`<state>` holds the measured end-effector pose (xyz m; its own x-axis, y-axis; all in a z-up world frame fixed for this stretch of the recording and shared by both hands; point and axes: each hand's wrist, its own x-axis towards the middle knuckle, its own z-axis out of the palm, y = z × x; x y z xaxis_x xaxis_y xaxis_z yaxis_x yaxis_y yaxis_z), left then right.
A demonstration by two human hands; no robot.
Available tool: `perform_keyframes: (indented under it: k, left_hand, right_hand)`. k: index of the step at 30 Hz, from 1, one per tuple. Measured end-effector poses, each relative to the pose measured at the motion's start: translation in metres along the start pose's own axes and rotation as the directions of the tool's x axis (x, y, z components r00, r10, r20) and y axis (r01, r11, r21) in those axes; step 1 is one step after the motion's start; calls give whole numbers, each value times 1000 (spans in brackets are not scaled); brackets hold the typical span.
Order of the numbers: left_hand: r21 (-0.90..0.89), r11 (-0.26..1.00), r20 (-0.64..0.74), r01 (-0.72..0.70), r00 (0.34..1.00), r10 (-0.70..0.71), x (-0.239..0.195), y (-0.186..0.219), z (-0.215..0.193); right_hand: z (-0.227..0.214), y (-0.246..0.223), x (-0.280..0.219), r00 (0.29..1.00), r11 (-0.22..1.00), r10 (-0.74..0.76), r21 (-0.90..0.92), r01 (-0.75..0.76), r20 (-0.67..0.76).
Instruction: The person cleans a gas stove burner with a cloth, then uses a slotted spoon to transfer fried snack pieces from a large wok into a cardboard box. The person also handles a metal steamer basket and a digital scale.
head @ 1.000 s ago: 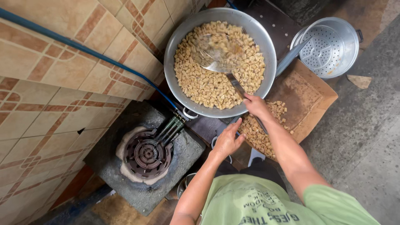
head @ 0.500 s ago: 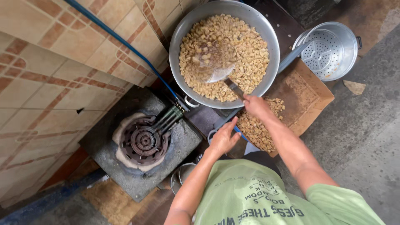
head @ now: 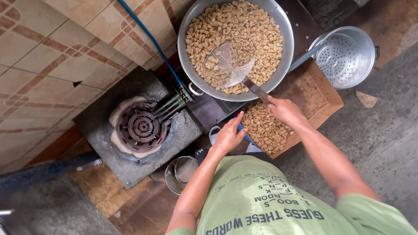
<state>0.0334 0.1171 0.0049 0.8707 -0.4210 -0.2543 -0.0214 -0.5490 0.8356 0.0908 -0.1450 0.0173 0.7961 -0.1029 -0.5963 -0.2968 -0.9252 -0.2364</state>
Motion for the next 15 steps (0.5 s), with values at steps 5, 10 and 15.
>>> perform_keyframes:
  k: [5,10,15]
  left_hand:
    - [-24,999,-41,22,999,-23,-5,15,24]
    - [-16,1000,-60,-20,998,19,-7,42,61]
    - [-22,995,-142,-99,985,95,-14,58,90]
  right_hand:
    - [-1,31,-5,998,990,16,-140,-7,60]
    - [-8,67,5,997,996,44,-80,-39,62]
    - [-9,123,8,991,989,-112,-105,103,-76]
